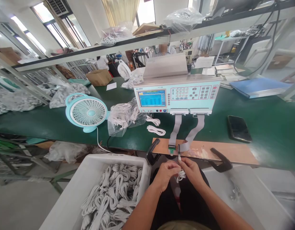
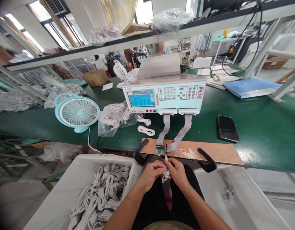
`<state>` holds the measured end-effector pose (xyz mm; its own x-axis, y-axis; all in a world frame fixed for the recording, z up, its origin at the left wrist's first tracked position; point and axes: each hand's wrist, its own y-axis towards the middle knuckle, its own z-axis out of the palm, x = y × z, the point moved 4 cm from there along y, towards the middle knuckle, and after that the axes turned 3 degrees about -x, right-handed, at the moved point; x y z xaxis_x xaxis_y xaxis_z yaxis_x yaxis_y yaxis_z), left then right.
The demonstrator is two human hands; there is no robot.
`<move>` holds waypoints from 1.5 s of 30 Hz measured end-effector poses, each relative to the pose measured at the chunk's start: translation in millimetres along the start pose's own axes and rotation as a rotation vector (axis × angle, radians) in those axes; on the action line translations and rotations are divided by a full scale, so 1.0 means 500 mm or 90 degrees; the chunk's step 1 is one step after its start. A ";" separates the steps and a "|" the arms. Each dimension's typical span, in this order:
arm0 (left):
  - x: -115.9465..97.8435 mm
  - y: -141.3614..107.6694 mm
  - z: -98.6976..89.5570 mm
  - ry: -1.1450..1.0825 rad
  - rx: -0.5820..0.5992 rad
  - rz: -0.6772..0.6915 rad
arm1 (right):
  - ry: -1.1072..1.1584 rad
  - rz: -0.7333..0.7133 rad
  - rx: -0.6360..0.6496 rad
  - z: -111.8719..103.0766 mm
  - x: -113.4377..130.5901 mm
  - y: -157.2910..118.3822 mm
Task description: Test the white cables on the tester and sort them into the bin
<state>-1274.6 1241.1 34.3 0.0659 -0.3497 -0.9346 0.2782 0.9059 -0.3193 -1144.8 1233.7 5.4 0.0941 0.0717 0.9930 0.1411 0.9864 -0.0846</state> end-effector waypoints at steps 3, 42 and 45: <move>0.009 0.008 -0.014 0.006 -0.111 0.014 | 0.033 0.006 0.001 0.002 0.010 -0.002; -0.065 -0.076 -0.162 0.561 -0.317 0.248 | 0.115 0.218 -0.043 0.000 -0.005 0.016; -0.056 -0.131 -0.315 0.734 -0.472 0.116 | 0.038 0.192 -0.042 -0.006 0.001 0.015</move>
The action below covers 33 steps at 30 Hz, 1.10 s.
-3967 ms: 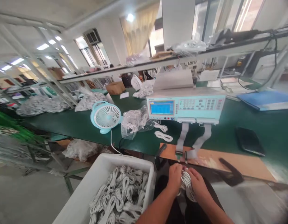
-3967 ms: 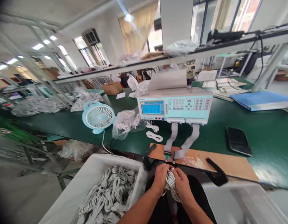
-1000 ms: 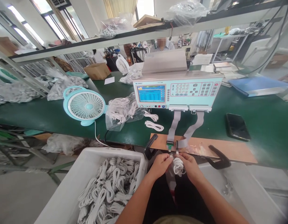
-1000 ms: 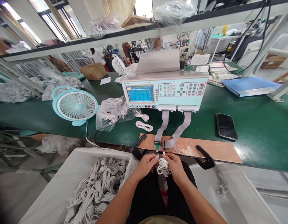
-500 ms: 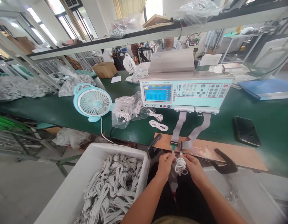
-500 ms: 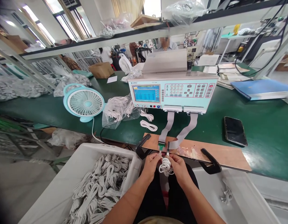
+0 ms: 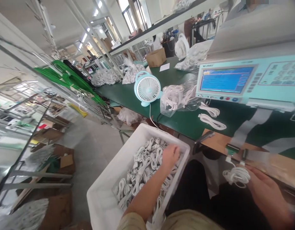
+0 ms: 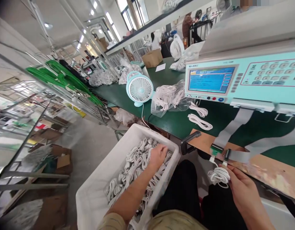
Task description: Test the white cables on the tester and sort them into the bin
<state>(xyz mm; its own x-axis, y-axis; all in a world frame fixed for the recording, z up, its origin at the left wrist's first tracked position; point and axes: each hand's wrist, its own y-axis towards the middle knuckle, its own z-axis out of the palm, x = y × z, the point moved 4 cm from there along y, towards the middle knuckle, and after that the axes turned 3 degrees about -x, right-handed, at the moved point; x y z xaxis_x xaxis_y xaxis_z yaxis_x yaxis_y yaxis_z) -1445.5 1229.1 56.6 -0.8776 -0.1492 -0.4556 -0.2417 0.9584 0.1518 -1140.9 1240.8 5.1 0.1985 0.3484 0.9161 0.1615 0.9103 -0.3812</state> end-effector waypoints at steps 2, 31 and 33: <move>0.098 0.009 -0.010 0.069 -0.003 -0.069 | -0.007 -0.002 -0.005 -0.002 -0.004 0.002; -0.155 0.010 0.061 -0.542 0.494 -0.175 | 0.229 -0.001 0.042 0.029 -0.025 -0.003; -0.207 -0.003 0.133 -0.566 0.534 -0.171 | 0.224 -0.010 0.041 0.027 -0.027 -0.001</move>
<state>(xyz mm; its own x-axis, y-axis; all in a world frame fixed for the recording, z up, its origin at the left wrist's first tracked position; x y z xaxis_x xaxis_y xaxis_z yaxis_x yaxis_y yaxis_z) -1326.8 1259.4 44.9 -0.1795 -0.4614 -0.8689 0.2545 0.8314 -0.4940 -1156.4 1238.9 -5.5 0.5187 0.2456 0.8189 0.1084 0.9312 -0.3480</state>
